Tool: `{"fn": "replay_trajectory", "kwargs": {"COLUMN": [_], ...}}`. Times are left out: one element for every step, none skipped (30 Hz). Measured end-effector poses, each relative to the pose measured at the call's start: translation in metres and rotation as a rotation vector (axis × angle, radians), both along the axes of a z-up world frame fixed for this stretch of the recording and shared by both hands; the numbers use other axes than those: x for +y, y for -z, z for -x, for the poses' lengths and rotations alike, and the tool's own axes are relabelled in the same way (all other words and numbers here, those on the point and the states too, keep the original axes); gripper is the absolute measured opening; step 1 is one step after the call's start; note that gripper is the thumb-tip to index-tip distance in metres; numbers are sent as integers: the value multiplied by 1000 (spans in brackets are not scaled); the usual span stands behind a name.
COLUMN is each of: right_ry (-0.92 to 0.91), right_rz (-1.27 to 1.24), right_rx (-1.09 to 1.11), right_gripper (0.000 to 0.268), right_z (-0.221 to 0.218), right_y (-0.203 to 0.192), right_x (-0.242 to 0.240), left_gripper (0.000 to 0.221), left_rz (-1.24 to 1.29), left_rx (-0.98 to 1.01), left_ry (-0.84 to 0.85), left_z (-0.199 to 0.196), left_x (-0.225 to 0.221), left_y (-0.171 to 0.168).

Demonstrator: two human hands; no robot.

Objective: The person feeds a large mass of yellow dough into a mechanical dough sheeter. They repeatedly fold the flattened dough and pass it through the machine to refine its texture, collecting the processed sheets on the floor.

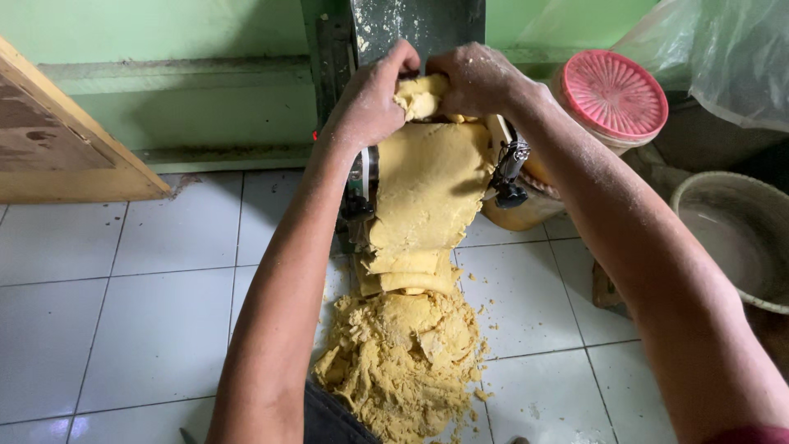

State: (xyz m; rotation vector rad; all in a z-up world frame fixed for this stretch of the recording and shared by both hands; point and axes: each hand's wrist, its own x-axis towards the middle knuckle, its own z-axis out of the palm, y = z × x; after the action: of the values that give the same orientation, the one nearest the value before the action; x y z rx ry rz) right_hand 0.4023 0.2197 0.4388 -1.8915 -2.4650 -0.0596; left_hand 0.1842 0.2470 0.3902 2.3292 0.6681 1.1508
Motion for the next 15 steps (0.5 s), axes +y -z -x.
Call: {"fn": "replay_trajectory", "kwargs": {"right_ry": [-90,-180,-269,-189,-104,-20,3,25,46,-39,-127,-215,-244,-272,-298], "right_rz": [6,12,22,89,152,215,220,224,228,136,45,-45,-54,-62,-70], "right_rx": [24,47,74,84,93,102,78,54,32,-39,-109,-179,-131,-84,-40], "right_gripper": [47,51,55,50,46,41,40,39,38,37,35,34,35,36,39], "right_z": [-1,-2,-2,-2,-2,-4,-4,-5,-5,-6,-6,-5,-6,-8,-10], "right_y": [0,-1,0,1,1,1,0,-1,-1,-1,-1,-1,0,1,1], "right_x": [2,4,5,6,7,6,6,5,4,3,2,1,0,-1,-2], "left_gripper": [44,48,41,35,30,30,33,39,43,47,51,53,54,56,58], "left_rz": [-22,-44,37,117,194,232,269,307,265,223,182,191,204,217,235], "left_rx": [13,27,80,134,188,207,225,244,207,171,137,187,238,288,303], "left_ry": [7,15,-23,-60,-92,-128,-163,-198,-170,-142,-117,-125,-134,-144,-150], "left_z": [-1,-2,-3,-5,-8,-11,-13,-15,-16,-16,-15,-13,-12,-11,-11], "left_x": [-1,-1,-1,0,1,2,3,4,5,5,5,5,4,3,2], "left_y": [-2,-3,-3,-2,-2,-1,0,0,1,1,1,0,0,0,-1]}}
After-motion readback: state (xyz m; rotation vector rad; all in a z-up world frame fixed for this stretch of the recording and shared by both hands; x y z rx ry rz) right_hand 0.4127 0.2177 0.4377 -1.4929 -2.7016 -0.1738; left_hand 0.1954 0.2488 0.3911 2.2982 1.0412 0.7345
